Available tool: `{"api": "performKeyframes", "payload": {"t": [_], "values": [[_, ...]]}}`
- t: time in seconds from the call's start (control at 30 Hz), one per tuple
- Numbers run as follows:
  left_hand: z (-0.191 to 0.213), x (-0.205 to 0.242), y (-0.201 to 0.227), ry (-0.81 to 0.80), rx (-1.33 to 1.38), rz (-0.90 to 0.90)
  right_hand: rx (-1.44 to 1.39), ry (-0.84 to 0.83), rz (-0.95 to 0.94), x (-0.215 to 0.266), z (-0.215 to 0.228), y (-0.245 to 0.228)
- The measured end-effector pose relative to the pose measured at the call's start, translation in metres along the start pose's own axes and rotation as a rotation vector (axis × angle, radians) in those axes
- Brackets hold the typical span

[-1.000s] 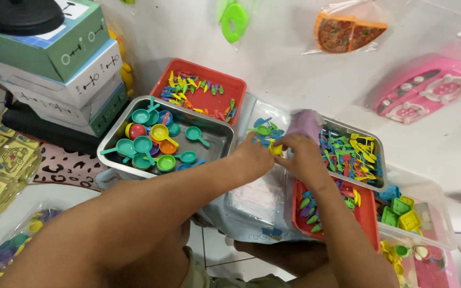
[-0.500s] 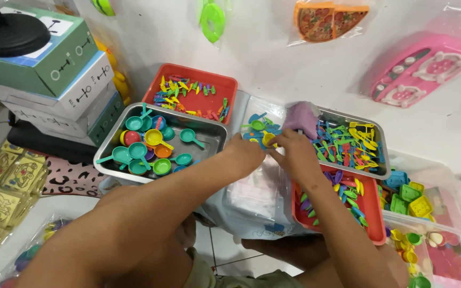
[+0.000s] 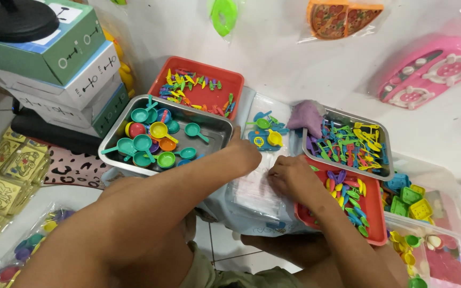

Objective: Packaging small plastic toys into individual plastic bags

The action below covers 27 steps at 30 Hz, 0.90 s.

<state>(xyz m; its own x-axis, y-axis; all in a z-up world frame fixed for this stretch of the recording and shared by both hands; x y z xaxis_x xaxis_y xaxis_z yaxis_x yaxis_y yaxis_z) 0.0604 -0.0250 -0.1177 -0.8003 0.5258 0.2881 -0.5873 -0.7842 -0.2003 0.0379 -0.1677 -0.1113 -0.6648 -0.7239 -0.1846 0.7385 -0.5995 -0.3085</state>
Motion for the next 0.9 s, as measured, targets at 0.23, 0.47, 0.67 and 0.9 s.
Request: {"api": "performKeyframes", "payload": {"t": [0.23,0.47,0.67,0.9], "values": [[0.013,0.014,0.003,-0.036,0.032,0.01,-0.567,0.111,-0.189,0.037,0.048,-0.008],[0.034,0.015,0.0,-0.331,-0.018,-0.033,-0.139,-0.127,0.1,0.052,0.043,-0.092],[0.011,0.007,0.005,0.028,0.019,0.021,0.36,0.009,-0.077,0.042,0.002,-0.04],[0.019,0.014,0.003,-0.036,0.038,-0.018,-0.691,-0.261,0.01,0.049,0.07,-0.126]]}}
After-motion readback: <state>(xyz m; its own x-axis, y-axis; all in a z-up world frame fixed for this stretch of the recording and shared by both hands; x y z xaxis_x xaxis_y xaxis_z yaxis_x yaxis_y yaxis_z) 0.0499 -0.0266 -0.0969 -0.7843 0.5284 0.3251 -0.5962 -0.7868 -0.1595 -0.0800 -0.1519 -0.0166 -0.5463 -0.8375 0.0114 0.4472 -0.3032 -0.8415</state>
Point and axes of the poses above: each hand's wrist, its own x-axis away from the middle knuckle, its own z-axis out of the back of the hand, y = z × x, the point moved 5 cm from there along -x, towards the middle knuckle, and after that the axes turned 9 degrees about -x, right-handed, at the moved point
